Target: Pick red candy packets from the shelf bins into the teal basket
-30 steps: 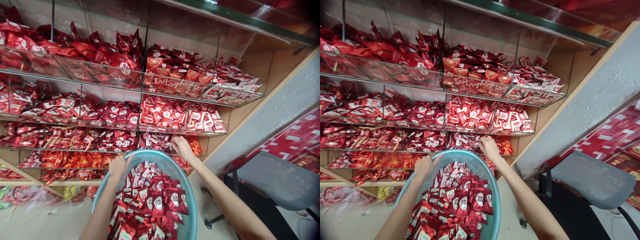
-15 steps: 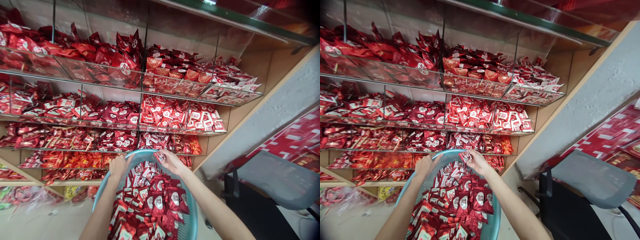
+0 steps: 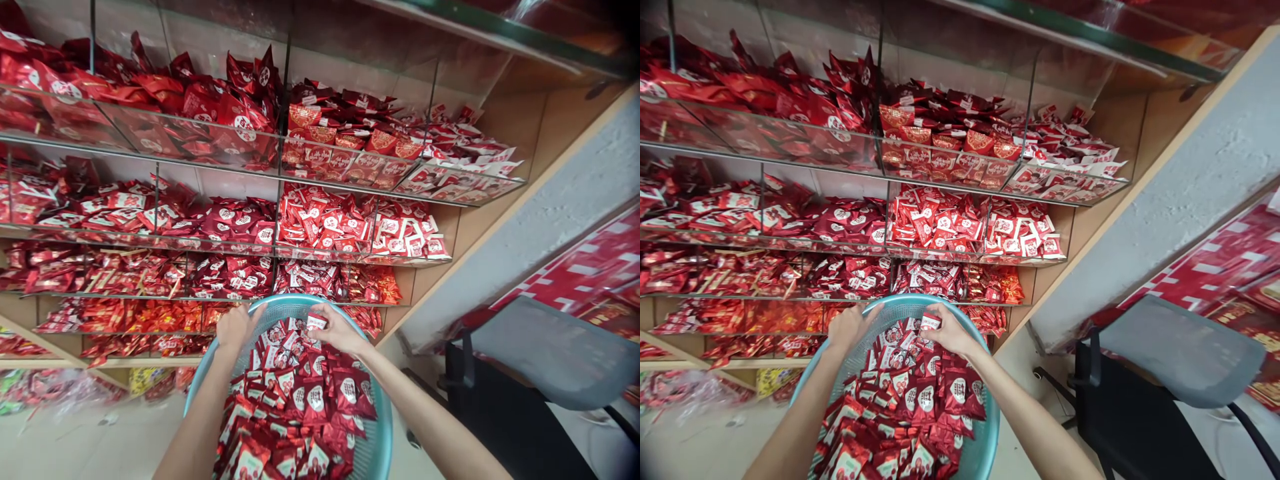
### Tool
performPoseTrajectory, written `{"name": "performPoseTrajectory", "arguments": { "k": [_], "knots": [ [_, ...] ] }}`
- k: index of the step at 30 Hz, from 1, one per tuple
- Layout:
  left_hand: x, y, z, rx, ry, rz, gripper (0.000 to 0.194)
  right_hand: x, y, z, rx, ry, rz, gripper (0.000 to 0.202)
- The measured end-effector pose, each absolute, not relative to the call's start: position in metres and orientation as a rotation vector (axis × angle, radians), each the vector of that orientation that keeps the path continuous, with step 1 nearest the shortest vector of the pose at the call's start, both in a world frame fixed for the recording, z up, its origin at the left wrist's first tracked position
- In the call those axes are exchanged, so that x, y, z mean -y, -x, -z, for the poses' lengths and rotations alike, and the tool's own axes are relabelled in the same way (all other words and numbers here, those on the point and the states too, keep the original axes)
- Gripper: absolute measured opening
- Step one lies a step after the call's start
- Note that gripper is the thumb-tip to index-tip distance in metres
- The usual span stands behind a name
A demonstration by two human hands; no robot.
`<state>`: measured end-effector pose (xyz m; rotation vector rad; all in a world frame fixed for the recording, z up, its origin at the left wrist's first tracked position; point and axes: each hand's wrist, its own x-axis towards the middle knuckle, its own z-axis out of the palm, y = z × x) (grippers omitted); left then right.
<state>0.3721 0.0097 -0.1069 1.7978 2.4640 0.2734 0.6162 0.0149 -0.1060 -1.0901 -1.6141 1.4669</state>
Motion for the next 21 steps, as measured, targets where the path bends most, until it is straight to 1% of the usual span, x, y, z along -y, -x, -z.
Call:
{"name": "performPoseTrajectory", "arguments": {
  "k": [3, 5, 7, 9, 11, 13, 15, 19, 21],
  "knots": [
    [-0.009, -0.372, 0.106, -2.454, -1.783, -0.278, 0.069, -0.017, -0.618, 0.116, 1.817, 1.186, -1.284, 0.064],
    [-0.009, -0.372, 0.105, -2.448, -1.772, -0.28, 0.069, -0.018, -0.618, 0.12, 1.89, 1.23, -1.2, 0.064],
    [-0.009, -0.373, 0.105, -2.45, -1.772, -0.276, 0.069, -0.02, -0.618, 0.12, 1.938, 1.248, -1.164, 0.056],
    [-0.009, -0.373, 0.106, -2.47, -1.783, -0.264, 0.069, -0.024, -0.617, 0.119, 2.011, 1.25, -1.176, 0.042],
    [-0.009, -0.373, 0.108, -2.487, -1.798, -0.247, 0.068, -0.029, -0.615, 0.118, 2.172, 1.212, -1.174, 0.029],
    [-0.01, -0.373, 0.111, -2.502, -1.801, -0.245, 0.067, -0.033, -0.612, 0.116, 2.358, 1.151, -1.123, 0.022],
    [-0.011, -0.372, 0.113, -2.497, -1.8, -0.257, 0.067, -0.037, -0.607, 0.115, 2.475, 1.116, -1.057, 0.025],
    [-0.012, -0.37, 0.115, -2.481, -1.805, -0.271, 0.067, -0.041, -0.593, 0.112, 2.516, 1.204, -0.974, 0.042],
    [-0.012, -0.37, 0.116, -2.49, -1.818, -0.273, 0.069, -0.043, -0.588, 0.11, 2.496, 1.249, -0.938, 0.043]
  ]
}}
